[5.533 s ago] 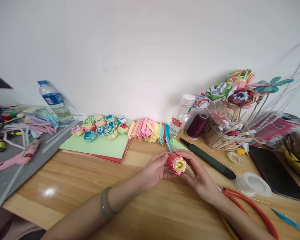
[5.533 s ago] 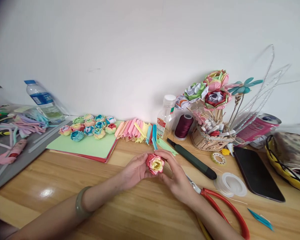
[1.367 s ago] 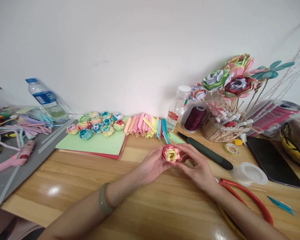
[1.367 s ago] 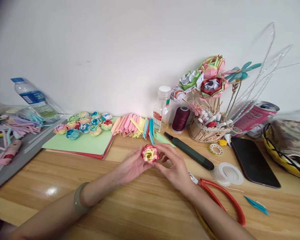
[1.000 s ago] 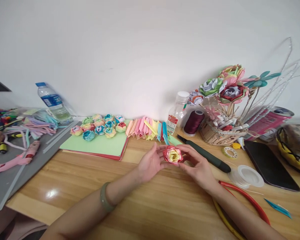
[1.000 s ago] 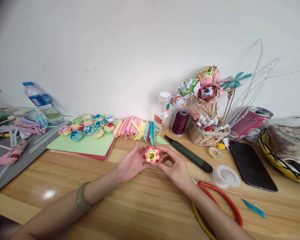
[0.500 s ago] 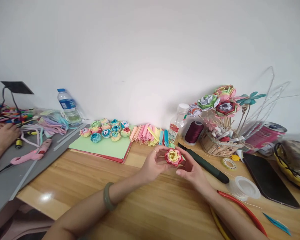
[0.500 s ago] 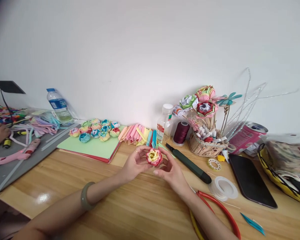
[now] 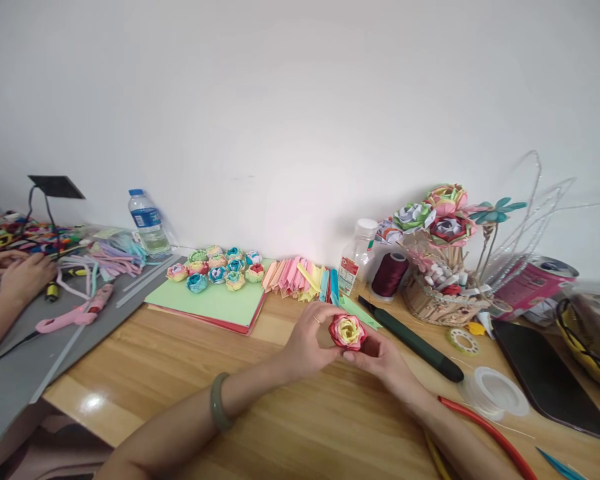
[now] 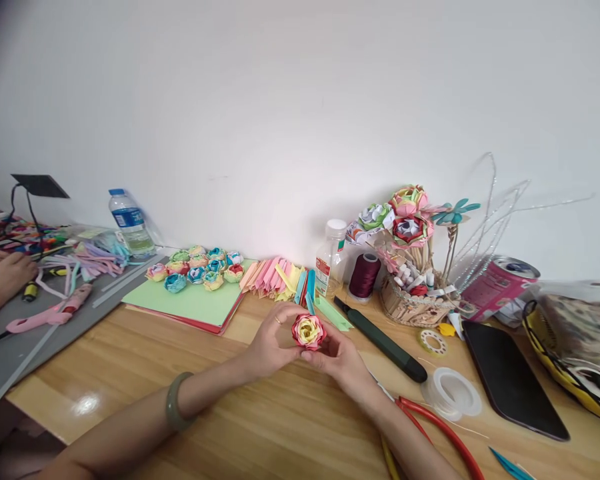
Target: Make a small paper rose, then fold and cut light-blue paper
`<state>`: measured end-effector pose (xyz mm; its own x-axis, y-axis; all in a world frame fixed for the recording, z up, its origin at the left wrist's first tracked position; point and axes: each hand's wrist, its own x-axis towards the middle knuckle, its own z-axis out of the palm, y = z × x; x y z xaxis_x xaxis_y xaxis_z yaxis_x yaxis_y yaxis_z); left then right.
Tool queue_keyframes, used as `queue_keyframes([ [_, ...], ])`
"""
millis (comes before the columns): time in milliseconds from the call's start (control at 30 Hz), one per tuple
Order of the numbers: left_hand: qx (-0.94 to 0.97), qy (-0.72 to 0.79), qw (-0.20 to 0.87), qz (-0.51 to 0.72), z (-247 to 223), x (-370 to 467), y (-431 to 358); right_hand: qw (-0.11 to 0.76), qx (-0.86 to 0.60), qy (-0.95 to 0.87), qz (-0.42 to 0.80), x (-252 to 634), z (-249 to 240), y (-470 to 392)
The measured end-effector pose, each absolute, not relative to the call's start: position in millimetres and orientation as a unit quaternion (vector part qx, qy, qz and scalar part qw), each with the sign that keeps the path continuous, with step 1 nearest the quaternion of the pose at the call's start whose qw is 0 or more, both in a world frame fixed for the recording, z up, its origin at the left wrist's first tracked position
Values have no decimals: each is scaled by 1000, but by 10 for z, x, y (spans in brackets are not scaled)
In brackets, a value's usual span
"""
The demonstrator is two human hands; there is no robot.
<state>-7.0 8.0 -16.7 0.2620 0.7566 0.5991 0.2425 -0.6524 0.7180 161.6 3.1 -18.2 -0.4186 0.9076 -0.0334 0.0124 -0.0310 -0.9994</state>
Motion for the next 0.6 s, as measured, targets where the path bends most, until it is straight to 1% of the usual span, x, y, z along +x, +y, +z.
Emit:
queue_keyframes([
  [67, 723, 349, 311, 509, -152, -58, 86, 348, -391, -595, 610, 1605, -185, 36],
  [200, 626, 360, 466, 511, -133, -49, 130, 284, -400, -610, 623, 1588, -216, 30],
  [267, 601, 379, 481, 513, -132, -85, 159, 266, -411, -613, 620, 1586, -235, 30],
  [400, 620, 454, 437, 467, -173, -356, 164, 243, -430, -611, 619, 1597, -267, 41],
  [500, 627, 510, 389, 443, -230, -781, 106, 227, -430, -616, 620, 1609, -283, 47],
  [600, 622, 583, 270, 447, -265, -1367, 32, 210, -432, -628, 613, 1610, -286, 50],
])
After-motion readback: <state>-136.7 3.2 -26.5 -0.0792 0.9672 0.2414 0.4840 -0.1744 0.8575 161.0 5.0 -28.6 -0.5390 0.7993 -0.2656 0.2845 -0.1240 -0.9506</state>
